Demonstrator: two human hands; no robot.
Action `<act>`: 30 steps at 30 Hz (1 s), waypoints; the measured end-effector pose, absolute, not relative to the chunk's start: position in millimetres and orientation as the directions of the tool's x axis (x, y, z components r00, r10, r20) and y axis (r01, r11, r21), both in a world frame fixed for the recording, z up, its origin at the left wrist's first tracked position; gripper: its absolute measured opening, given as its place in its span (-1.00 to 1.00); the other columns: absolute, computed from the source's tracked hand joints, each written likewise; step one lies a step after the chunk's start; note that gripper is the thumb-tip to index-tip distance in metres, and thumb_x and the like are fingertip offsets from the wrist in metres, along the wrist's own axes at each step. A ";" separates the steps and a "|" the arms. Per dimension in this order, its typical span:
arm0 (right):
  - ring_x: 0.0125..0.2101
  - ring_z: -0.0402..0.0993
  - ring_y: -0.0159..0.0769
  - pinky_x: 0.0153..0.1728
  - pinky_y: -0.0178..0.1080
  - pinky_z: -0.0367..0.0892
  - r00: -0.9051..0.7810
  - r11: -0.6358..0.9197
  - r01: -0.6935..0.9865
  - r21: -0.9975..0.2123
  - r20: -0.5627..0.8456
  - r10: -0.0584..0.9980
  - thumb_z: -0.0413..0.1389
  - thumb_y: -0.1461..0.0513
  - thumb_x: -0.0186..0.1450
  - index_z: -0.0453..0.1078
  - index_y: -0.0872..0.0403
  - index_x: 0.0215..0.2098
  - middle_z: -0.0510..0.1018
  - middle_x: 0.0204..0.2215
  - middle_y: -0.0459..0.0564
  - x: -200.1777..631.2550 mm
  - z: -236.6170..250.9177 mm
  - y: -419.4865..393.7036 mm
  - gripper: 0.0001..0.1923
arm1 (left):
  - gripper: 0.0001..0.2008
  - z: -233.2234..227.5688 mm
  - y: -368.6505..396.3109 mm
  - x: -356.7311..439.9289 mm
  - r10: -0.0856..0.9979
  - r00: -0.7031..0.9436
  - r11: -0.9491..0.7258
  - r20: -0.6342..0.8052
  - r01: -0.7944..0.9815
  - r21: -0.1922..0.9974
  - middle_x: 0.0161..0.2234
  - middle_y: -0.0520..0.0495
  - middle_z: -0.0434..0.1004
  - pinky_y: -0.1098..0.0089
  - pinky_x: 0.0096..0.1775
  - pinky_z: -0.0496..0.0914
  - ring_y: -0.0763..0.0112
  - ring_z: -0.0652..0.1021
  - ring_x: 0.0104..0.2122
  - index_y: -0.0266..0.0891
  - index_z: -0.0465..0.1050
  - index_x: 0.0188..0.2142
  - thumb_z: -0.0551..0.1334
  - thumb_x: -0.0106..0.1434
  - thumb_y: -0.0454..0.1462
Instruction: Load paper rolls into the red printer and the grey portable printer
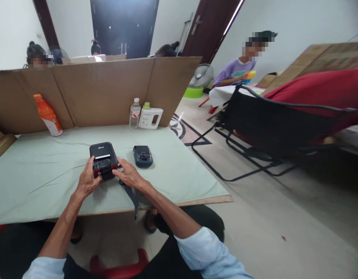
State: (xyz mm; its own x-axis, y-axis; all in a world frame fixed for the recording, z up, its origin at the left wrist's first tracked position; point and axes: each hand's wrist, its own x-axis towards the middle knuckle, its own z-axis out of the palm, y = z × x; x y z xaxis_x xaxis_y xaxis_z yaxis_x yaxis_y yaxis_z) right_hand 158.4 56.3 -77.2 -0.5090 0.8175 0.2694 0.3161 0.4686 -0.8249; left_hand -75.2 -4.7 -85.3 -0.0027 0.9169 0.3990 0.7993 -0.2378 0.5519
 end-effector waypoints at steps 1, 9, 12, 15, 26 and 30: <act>-0.12 0.51 -0.17 -0.10 -0.16 0.46 -0.514 0.473 0.316 -0.823 0.270 0.814 0.18 0.18 0.33 0.42 0.05 0.17 0.57 -0.06 0.06 159.3 -78.0 55.5 -0.56 | -0.13 -85.0 -5.9 -75.4 0.921 -0.006 -0.236 0.390 0.788 0.569 0.42 -0.38 0.21 -0.03 0.30 0.34 -0.05 0.35 0.37 -0.25 0.01 0.47 0.30 0.23 -0.24; -0.11 0.50 -0.17 -0.12 -0.16 0.45 -0.572 0.396 0.205 -0.895 0.219 0.791 0.14 0.23 0.28 0.39 0.05 0.20 0.59 -0.04 0.05 161.9 -68.3 52.4 -0.50 | 0.06 -74.3 -7.4 -73.7 0.972 -0.082 -0.121 0.220 0.628 0.769 0.24 -0.37 0.46 0.11 0.04 0.54 0.01 0.60 0.09 -0.27 -0.16 0.51 0.39 0.19 -0.07; -0.11 0.49 -0.17 -0.12 -0.17 0.45 -0.603 0.380 0.178 -0.908 0.204 0.771 0.13 0.25 0.25 0.36 0.07 0.24 0.60 -0.06 0.03 161.2 -62.5 53.5 -0.44 | 0.11 -72.1 -7.6 -67.3 0.976 -0.122 -0.072 0.178 0.593 0.802 0.07 -0.30 0.60 0.17 -0.03 0.55 0.08 0.67 -0.08 -0.31 -0.19 0.50 0.41 0.17 -0.05; -0.15 0.49 -0.18 -0.12 -0.18 0.43 -0.614 0.383 0.188 -0.904 0.196 0.765 0.15 0.24 0.24 0.39 0.07 0.20 0.61 -0.09 0.01 153.2 -55.7 54.5 -0.46 | 0.08 -68.8 -12.0 -70.1 0.965 -0.155 -0.082 0.211 0.587 0.806 0.07 -0.28 0.60 0.17 0.01 0.52 0.08 0.66 -0.06 -0.29 -0.09 0.48 0.43 0.14 -0.04; -0.19 0.52 -0.19 -0.18 -0.28 0.42 -0.715 0.428 0.174 -0.887 0.185 0.674 0.26 0.25 0.19 0.43 0.04 0.03 0.63 -0.22 -0.09 36.3 -34.6 54.0 -0.58 | 0.08 -36.3 -37.4 -173.8 0.912 -0.302 -0.025 0.278 0.635 0.772 0.10 -0.32 0.52 0.16 -0.01 0.54 0.10 0.61 -0.08 -0.34 0.14 0.37 0.46 -0.02 0.08; -0.18 0.53 -0.17 -0.20 -0.28 0.43 -0.743 0.458 0.198 -0.867 0.172 0.647 0.28 0.24 0.21 0.44 0.04 0.01 0.62 -0.24 -0.11 25.7 -39.0 55.9 -0.61 | 0.06 -43.4 -38.0 -192.0 0.906 -0.323 0.012 0.274 0.666 0.746 0.01 -0.26 0.56 0.19 -0.11 0.57 0.12 0.62 -0.15 -0.32 0.17 0.34 0.46 -0.06 0.08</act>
